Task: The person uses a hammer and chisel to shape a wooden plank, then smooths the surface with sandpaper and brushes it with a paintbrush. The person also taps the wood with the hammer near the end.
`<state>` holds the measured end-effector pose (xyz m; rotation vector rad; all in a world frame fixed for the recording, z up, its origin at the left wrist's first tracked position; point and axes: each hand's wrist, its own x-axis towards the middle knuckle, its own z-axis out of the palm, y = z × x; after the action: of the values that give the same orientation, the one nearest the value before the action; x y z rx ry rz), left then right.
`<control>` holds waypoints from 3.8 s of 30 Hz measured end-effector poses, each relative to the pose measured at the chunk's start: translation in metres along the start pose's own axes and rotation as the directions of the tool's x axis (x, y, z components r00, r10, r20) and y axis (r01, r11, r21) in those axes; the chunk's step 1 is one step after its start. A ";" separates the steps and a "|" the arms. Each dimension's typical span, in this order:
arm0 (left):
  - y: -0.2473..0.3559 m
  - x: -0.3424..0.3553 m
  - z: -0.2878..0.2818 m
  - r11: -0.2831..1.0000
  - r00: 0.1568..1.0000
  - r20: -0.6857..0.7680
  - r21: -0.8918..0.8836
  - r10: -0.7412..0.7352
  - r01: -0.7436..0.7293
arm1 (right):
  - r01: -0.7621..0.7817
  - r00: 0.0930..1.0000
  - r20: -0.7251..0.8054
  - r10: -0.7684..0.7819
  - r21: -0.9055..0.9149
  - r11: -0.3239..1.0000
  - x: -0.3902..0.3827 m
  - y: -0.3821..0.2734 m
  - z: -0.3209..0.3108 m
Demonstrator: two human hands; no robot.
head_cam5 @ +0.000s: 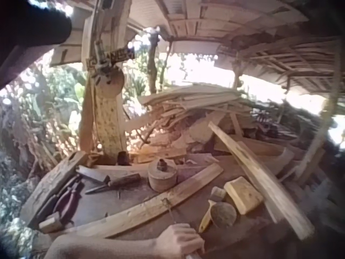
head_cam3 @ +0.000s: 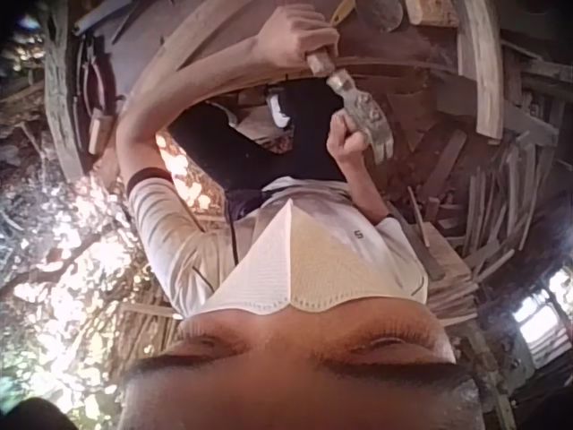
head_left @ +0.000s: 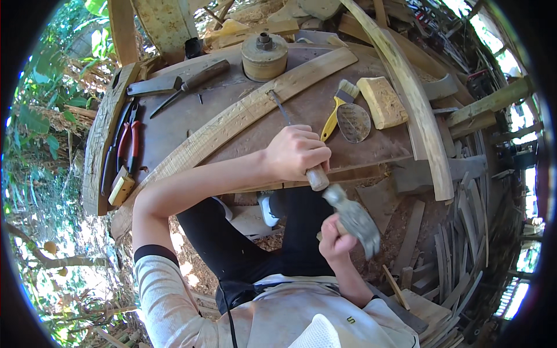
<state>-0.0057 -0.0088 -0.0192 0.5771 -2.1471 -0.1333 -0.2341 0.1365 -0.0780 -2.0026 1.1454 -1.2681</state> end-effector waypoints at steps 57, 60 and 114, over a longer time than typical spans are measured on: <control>-0.001 0.036 -0.020 0.994 0.999 -0.035 -0.105 0.025 -0.029 | -0.338 0.933 0.088 0.349 0.550 0.764 -0.004 0.013 -0.018; -0.001 0.035 -0.020 0.990 0.999 -0.028 -0.131 0.047 -0.050 | -0.278 0.957 0.087 0.278 0.554 0.785 -0.002 0.006 -0.019; -0.009 0.021 0.011 0.995 0.998 0.029 -0.089 0.056 -0.054 | 0.225 0.966 -0.146 -0.212 0.084 0.971 0.003 0.011 0.001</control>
<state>-0.0212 -0.0278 -0.0128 0.4675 -2.1734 -0.2068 -0.2369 0.1282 -0.0853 -2.0371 0.9186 -1.5627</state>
